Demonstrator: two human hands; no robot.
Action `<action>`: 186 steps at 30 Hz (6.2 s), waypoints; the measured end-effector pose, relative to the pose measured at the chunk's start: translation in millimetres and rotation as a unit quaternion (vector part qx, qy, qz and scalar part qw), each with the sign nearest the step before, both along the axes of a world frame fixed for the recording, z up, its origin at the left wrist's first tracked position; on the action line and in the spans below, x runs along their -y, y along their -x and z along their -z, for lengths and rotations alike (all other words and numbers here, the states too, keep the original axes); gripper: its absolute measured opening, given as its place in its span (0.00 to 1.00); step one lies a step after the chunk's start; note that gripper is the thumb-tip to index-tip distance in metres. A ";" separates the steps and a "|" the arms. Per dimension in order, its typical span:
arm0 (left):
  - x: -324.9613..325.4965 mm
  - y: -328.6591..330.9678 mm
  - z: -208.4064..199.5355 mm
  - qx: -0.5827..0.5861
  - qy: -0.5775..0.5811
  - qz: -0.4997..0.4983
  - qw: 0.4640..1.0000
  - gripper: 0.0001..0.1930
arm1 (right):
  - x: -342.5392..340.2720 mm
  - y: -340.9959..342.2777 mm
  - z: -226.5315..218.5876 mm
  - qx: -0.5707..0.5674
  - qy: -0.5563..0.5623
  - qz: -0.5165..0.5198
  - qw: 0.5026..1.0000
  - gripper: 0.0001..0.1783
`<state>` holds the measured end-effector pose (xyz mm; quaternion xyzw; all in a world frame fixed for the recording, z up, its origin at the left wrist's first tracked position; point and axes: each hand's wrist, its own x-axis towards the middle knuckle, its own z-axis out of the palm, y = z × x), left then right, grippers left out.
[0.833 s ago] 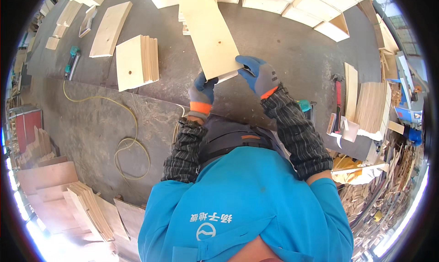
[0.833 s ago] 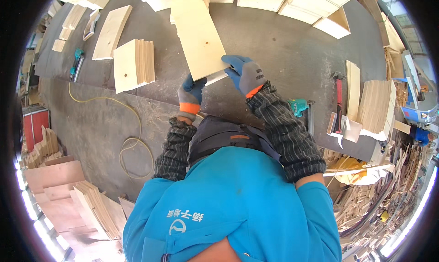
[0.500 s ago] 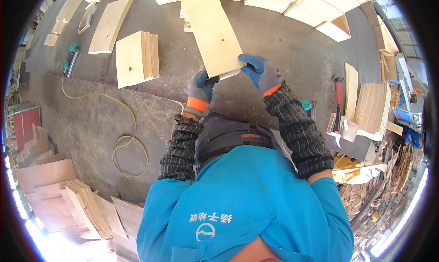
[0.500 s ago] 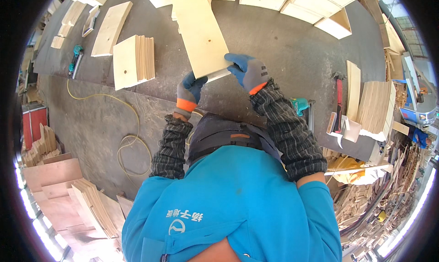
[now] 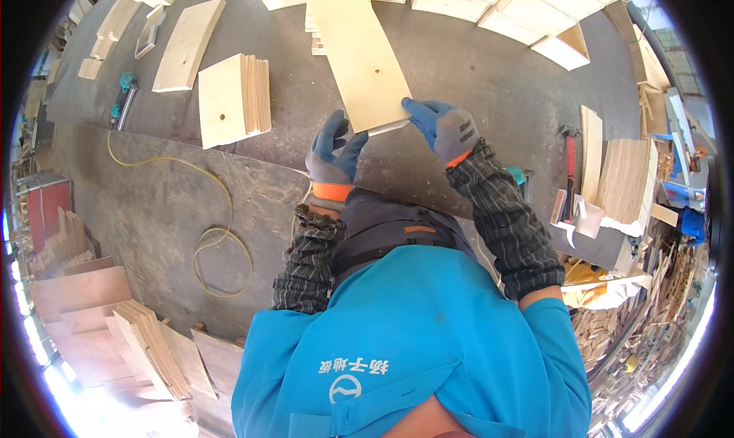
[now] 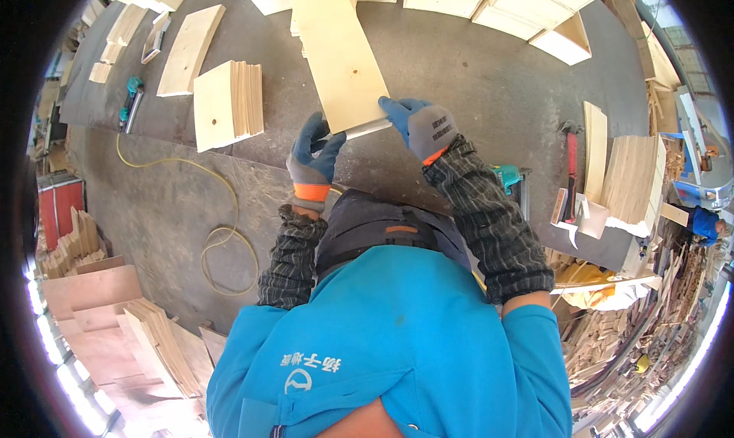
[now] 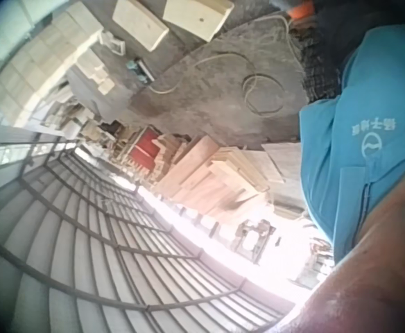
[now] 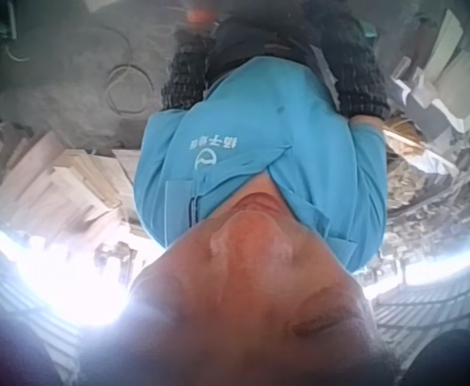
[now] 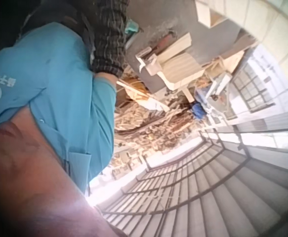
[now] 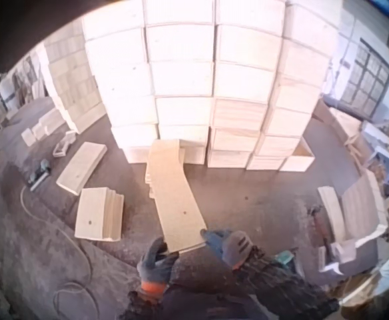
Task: Assembling wooden box components using a pneumatic nail gun and stacking them.
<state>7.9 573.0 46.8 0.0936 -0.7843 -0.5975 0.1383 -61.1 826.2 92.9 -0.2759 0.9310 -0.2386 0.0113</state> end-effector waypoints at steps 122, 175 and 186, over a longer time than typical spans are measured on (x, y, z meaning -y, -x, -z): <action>-9.8 56.6 -4.5 -0.256 0.214 0.144 0.932 0.12 | 16.1 -57.2 -155.6 0.449 0.221 0.321 0.804 0.23; 43.3 30.5 -1.3 -0.198 0.123 0.132 0.964 0.16 | 84.2 -61.6 -158.2 0.481 0.195 0.281 0.807 0.20; 44.0 32.2 2.9 -0.207 0.122 0.122 0.963 0.15 | 82.5 -64.0 -162.5 0.471 0.217 0.306 0.798 0.15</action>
